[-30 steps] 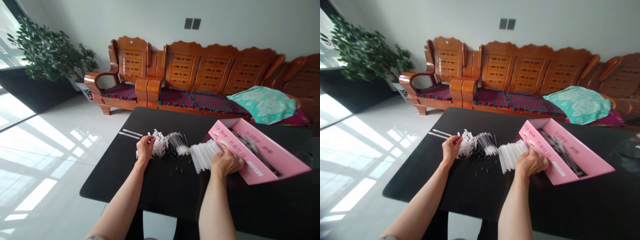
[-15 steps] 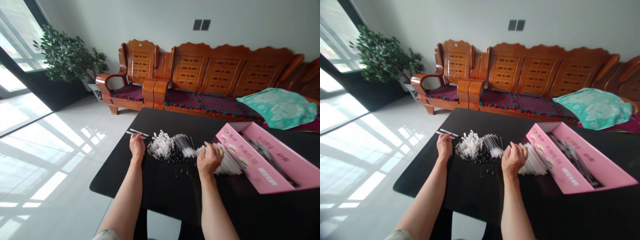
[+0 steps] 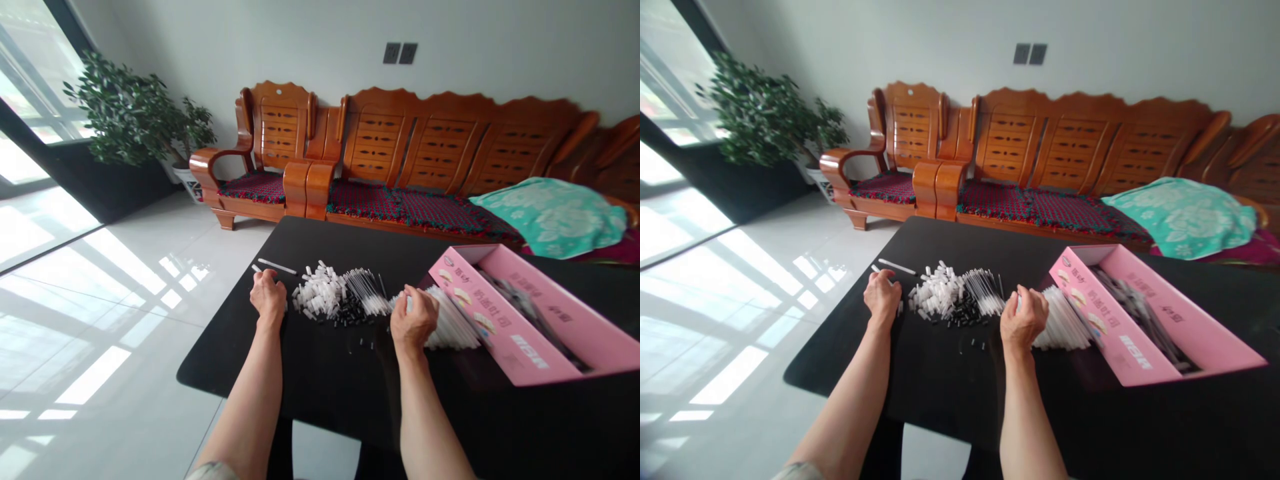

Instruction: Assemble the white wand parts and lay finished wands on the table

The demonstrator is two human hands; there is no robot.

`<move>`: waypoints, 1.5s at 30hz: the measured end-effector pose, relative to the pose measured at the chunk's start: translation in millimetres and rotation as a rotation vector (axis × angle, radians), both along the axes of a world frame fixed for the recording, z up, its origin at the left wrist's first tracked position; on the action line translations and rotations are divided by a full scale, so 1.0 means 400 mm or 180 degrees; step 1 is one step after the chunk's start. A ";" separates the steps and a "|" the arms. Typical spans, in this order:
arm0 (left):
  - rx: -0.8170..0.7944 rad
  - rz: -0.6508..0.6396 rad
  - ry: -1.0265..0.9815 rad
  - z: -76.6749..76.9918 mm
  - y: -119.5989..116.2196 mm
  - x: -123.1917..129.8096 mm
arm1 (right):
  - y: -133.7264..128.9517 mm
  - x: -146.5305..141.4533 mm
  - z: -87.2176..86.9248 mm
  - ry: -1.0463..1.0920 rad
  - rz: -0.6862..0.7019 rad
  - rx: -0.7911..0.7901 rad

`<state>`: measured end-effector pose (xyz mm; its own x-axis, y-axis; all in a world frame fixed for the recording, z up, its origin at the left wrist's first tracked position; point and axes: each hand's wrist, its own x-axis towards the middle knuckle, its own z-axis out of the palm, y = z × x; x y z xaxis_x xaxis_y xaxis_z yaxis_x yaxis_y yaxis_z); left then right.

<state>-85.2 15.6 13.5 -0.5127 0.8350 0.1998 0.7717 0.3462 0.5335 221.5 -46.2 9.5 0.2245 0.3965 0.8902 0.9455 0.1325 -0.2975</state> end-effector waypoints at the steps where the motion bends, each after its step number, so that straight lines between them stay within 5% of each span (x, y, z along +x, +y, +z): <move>1: 0.0017 0.0024 -0.0026 0.001 0.000 -0.003 | 0.000 0.000 0.000 0.0012 0.0008 -0.0016; 19: 0.0087 0.0183 -0.0309 0.016 -0.005 -0.021 | 0.000 -0.002 -0.005 0.0019 0.0049 -0.0092; 24: 0.0667 0.0221 -0.0536 0.018 0.000 -0.017 | 0.000 -0.002 -0.002 0.0034 0.0090 -0.0052; 28: 0.1560 -0.0411 -0.1300 0.018 -0.003 0.028 | -0.008 -0.043 0.016 0.0038 0.0389 -0.0006; 32: 0.1963 -0.1346 -0.2051 0.022 -0.030 0.115 | -0.023 -0.130 0.032 -0.0148 0.1138 -0.0275; 37: 0.1783 -0.1985 -0.2333 0.044 -0.074 0.191 | -0.031 -0.209 0.037 -0.0460 0.1753 -0.0785; 45: 0.1474 -0.2378 -0.2562 0.061 -0.109 0.228 | -0.032 -0.222 0.032 -0.0448 0.1915 -0.0942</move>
